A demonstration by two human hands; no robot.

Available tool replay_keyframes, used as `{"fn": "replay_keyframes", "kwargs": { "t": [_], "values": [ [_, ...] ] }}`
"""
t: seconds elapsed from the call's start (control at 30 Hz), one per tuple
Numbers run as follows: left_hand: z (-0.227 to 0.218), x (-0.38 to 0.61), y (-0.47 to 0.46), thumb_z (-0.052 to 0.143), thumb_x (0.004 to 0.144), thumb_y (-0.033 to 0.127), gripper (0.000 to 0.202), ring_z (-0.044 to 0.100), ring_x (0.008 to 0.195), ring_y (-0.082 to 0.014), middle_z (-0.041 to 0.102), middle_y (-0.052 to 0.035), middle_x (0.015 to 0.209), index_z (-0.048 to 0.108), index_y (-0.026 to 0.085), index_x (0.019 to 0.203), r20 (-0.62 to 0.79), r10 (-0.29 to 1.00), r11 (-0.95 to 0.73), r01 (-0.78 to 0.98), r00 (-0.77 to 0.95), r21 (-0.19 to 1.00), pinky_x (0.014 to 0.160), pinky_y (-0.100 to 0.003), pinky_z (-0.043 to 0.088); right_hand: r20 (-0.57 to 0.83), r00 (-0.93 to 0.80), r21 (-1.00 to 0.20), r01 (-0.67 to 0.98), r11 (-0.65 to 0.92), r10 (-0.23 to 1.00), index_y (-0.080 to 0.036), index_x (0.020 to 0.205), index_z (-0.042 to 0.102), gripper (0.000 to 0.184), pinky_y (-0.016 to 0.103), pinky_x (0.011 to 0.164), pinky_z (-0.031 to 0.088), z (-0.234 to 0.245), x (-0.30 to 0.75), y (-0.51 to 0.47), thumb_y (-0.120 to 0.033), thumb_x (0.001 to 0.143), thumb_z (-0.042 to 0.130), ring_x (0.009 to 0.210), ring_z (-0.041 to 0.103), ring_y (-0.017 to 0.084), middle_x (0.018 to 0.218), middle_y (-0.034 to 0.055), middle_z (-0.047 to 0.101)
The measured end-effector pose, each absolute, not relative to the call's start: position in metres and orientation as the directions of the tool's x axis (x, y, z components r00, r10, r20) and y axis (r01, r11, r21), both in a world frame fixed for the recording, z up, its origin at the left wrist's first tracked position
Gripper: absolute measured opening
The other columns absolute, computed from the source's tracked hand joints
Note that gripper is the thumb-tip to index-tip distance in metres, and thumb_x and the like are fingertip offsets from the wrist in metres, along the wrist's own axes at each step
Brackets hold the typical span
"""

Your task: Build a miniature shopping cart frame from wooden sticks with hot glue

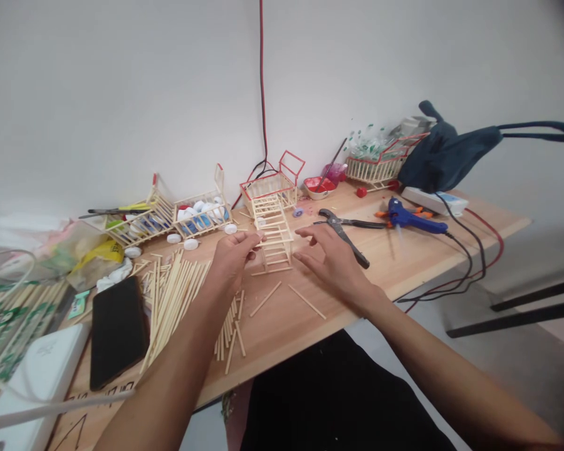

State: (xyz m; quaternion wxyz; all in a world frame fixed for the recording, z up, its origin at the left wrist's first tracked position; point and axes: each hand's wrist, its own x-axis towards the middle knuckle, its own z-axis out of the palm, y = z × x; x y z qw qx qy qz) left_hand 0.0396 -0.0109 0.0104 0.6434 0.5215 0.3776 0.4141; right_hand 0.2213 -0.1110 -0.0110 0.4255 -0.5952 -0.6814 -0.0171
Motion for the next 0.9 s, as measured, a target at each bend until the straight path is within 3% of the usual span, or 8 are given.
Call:
{"fn": "replay_keyframes", "kwargs": {
  "t": [0.13,0.27,0.9],
  "values": [
    [0.0099,0.0399,-0.0100,0.079,0.056,0.038,0.030,0.043,0.059,-0.0077,0.060,-0.0025,0.068,0.068,0.011,0.065,-0.047,0.928,0.102,-0.131,0.371,0.986,0.054,-0.022,0.032,0.726,-0.017,-0.332,0.866,0.373,0.687,-0.023,0.132,0.052,0.045,0.045,0.104,0.040,-0.0060,0.2199,-0.1164,-0.028,0.088,0.059,0.125,0.047,0.026,0.133,0.0120,0.054],
    [0.0091,0.0398,-0.0091,0.079,0.057,0.038,0.030,0.043,0.058,-0.0075,0.058,-0.0012,0.065,0.068,0.011,0.064,-0.038,0.929,0.090,-0.124,0.367,0.988,0.054,-0.021,0.031,0.755,-0.143,-0.223,0.862,0.456,0.640,-0.024,0.136,0.049,0.045,0.046,0.107,0.037,-0.0053,0.2157,-0.1158,-0.025,0.091,0.054,0.127,0.047,0.025,0.136,0.0098,0.055],
    [0.0088,0.0401,-0.0086,0.077,0.061,0.037,0.027,0.041,0.055,-0.0070,0.056,0.0002,0.062,0.067,0.012,0.064,-0.005,0.928,0.046,-0.103,0.372,0.994,0.055,-0.023,0.031,0.749,-0.114,-0.244,0.868,0.432,0.653,-0.024,0.130,0.054,0.039,0.048,0.106,0.036,-0.0137,0.2133,-0.1094,-0.024,0.092,0.050,0.127,0.046,0.025,0.134,0.0098,0.055]
  ]
}}
